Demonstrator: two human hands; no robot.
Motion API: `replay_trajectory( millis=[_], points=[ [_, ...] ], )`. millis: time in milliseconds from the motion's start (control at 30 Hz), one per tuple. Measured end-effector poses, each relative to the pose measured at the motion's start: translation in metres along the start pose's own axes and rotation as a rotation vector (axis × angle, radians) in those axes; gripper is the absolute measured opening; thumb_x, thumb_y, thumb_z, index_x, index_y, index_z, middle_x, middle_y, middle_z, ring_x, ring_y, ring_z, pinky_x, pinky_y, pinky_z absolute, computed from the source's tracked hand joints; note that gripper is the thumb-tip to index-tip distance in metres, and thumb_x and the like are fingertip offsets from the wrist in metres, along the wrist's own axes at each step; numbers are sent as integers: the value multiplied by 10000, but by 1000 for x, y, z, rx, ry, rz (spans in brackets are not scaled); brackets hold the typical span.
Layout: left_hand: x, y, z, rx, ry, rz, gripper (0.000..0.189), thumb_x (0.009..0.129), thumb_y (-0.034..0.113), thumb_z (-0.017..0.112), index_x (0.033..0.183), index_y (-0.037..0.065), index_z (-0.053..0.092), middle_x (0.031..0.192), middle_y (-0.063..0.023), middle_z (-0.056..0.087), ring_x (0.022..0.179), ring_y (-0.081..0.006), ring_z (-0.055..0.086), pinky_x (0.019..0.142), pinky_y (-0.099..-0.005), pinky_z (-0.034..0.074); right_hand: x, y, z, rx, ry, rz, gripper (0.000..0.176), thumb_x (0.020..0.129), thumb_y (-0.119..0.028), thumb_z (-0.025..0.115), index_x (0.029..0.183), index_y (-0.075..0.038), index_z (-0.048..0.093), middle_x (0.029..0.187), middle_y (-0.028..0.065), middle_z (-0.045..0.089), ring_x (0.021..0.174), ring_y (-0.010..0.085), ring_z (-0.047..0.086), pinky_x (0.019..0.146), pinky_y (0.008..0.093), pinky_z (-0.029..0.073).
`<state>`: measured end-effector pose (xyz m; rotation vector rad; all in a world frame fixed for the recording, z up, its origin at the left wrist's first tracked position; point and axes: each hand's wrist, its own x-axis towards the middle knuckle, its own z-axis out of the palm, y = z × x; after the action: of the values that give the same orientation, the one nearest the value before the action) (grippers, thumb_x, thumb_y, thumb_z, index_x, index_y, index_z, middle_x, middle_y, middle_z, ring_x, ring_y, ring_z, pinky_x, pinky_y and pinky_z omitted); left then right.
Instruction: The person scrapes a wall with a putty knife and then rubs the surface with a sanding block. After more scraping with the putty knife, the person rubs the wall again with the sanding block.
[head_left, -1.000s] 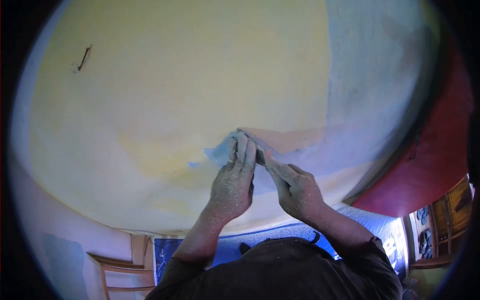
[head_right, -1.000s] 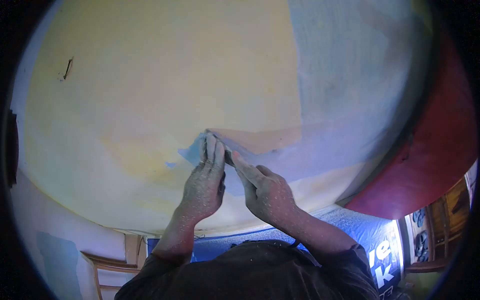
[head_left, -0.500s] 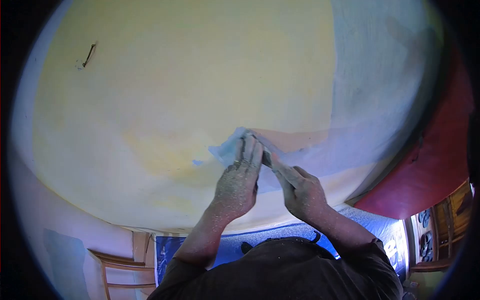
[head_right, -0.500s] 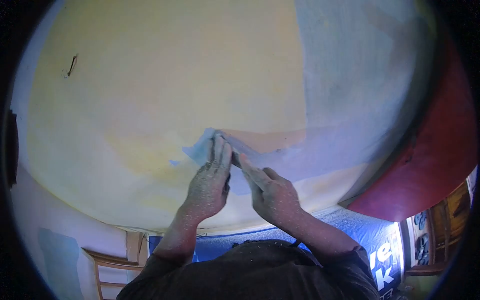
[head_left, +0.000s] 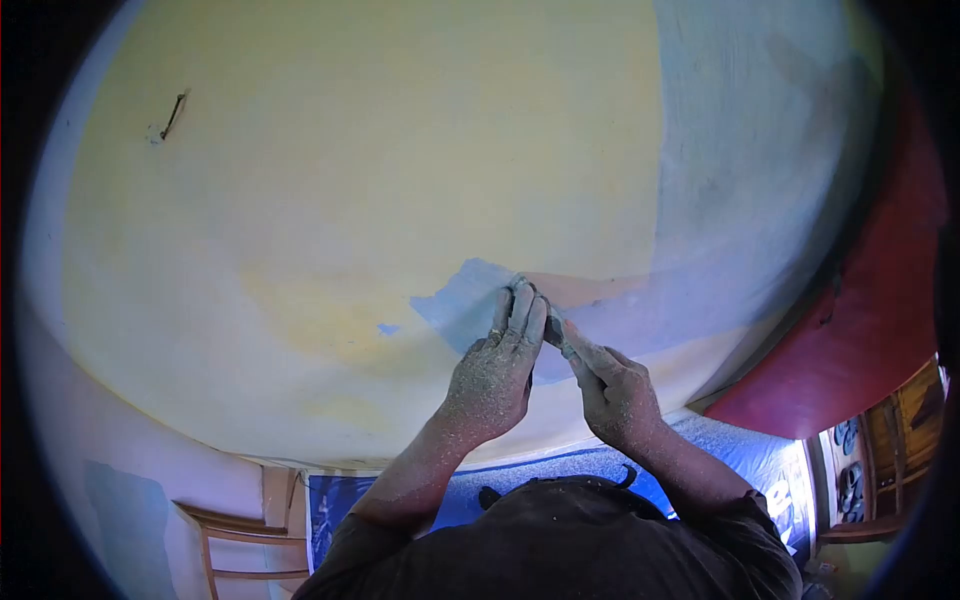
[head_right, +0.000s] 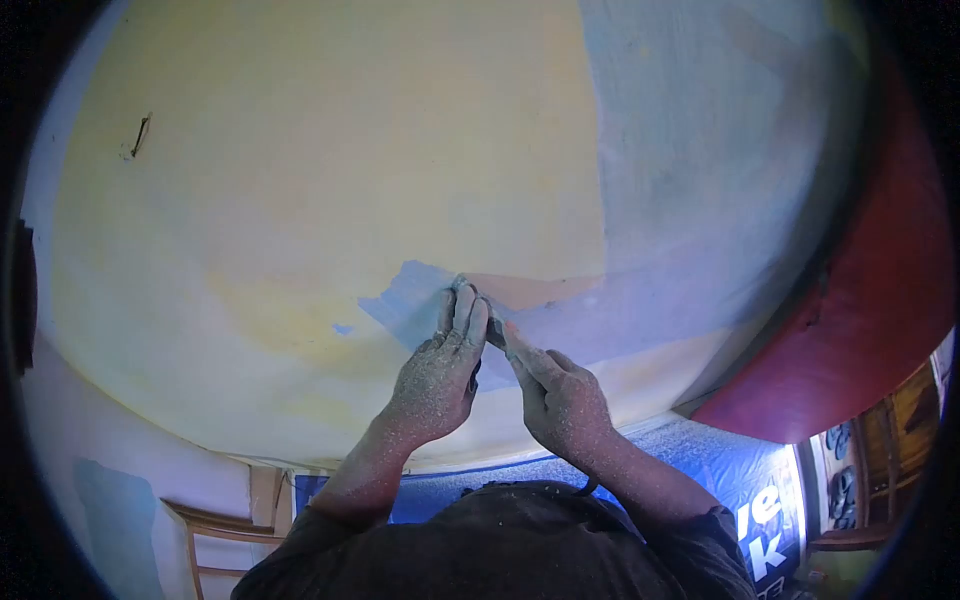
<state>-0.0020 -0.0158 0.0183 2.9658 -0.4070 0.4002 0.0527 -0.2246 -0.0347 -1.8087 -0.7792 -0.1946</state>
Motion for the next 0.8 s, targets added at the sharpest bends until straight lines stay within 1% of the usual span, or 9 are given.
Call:
replay_trajectory(
  millis=[100,200,300,433,467,567,600,667,800],
  points=[
    [-1,-2,-9,-23,107,-8,965,890,-65,661,1730,-100,188,1785,-436,162,1647,-625,220,1172,-583,515,10,-10,4,-51,-15,-63,582,1075,-67,666,1636,-207,602,940,241,731,799,469,737,728,546,592],
    [-3,-6,-24,60,169,-54,964,892,-72,660,1731,-103,185,1786,-437,160,1656,-614,208,1190,-574,504,28,-28,10,13,-6,-95,573,1080,-82,663,1636,-204,598,939,239,732,807,462,743,733,545,595],
    [-2,0,-17,32,122,-94,961,897,-78,654,1731,-107,179,1790,-432,156,1665,-600,197,1200,-568,497,22,-15,10,8,20,-134,565,1083,-87,662,1632,-205,601,949,233,736,819,457,747,738,536,599],
    [2,5,20,-19,9,-3,935,920,-38,651,1737,-89,200,1801,-399,181,1662,-585,239,1220,-568,483,-9,23,3,-86,-11,24,524,1080,-67,665,1591,-184,649,957,227,751,839,449,759,744,520,607],
    [5,10,29,16,-51,-8,924,917,-8,658,1733,-80,233,1809,-365,202,1659,-561,277,1227,-556,489,-17,34,2,-79,4,42,511,1080,-63,665,1579,-177,661,958,225,755,842,446,762,746,516,609],
    [7,14,62,-15,-63,68,925,901,0,664,1729,-76,258,1814,-333,220,1655,-535,308,1239,-541,489,-40,73,4,-42,70,38,503,1066,-29,689,1554,-150,687,947,241,768,833,425,778,739,480,614],
    [8,12,72,7,-36,105,942,885,5,680,1728,-73,266,1809,-320,241,1646,-520,335,1219,-525,521,-46,86,5,-32,70,48,509,1064,-22,696,1557,-148,684,944,245,768,829,421,781,736,471,615],
    [10,12,76,-5,-68,87,953,881,9,688,1729,-76,261,1801,-323,252,1650,-518,328,1196,-513,545,-50,106,11,-22,84,42,517,1063,-5,714,1561,-142,683,927,259,763,810,406,787,722,451,610],
    [7,16,81,56,-34,125,964,881,13,699,1724,-101,244,1792,-343,253,1653,-524,319,1144,-490,591,-48,105,6,42,101,-7,507,1073,-18,712,1563,-145,682,918,258,758,789,401,777,710,459,603]
  ],
)
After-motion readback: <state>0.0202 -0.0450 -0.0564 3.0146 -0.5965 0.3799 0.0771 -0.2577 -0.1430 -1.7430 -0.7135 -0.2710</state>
